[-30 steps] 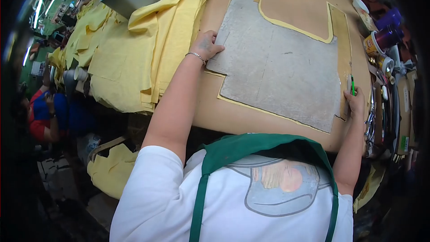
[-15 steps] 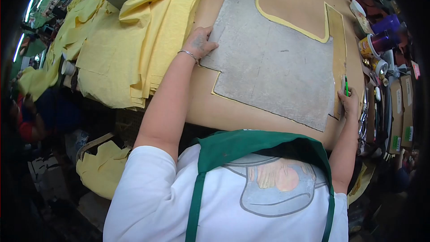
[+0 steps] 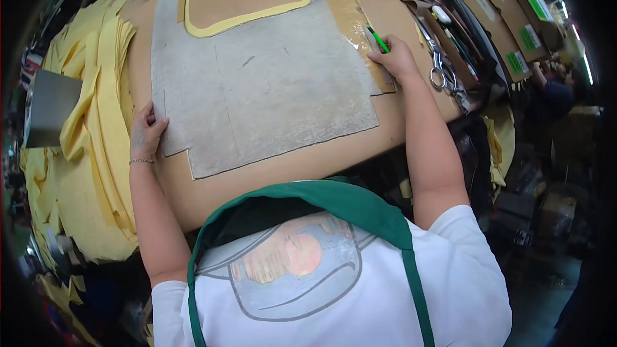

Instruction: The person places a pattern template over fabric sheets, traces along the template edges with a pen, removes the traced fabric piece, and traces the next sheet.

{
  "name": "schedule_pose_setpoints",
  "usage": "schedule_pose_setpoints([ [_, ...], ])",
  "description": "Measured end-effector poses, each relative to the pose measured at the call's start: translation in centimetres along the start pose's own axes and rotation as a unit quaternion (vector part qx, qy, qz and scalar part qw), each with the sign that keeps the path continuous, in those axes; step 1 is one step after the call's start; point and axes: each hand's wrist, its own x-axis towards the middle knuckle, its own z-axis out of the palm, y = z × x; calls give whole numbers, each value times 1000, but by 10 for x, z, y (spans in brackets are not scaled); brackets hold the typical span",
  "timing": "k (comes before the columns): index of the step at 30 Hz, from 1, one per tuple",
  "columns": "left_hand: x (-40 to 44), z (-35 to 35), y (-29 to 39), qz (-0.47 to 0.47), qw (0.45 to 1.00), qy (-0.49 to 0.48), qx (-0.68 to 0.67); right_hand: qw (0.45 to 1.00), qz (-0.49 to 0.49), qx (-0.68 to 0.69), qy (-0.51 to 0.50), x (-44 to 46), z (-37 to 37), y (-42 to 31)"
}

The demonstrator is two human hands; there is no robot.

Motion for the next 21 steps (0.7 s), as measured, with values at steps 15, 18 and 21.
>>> schedule_pose_setpoints([
  [15, 2, -4, -5, -11, 1000, -20, -14, 999, 19, -27, 32, -12, 1, -18],
  [18, 6, -4, -15, -11, 1000, -9, -24, 998, 25, -41, 37, -13, 1, -22],
  [21, 6, -2, -14, -17, 1000, 9, -23, 998, 16, -54, 34, -14, 1, -19],
])
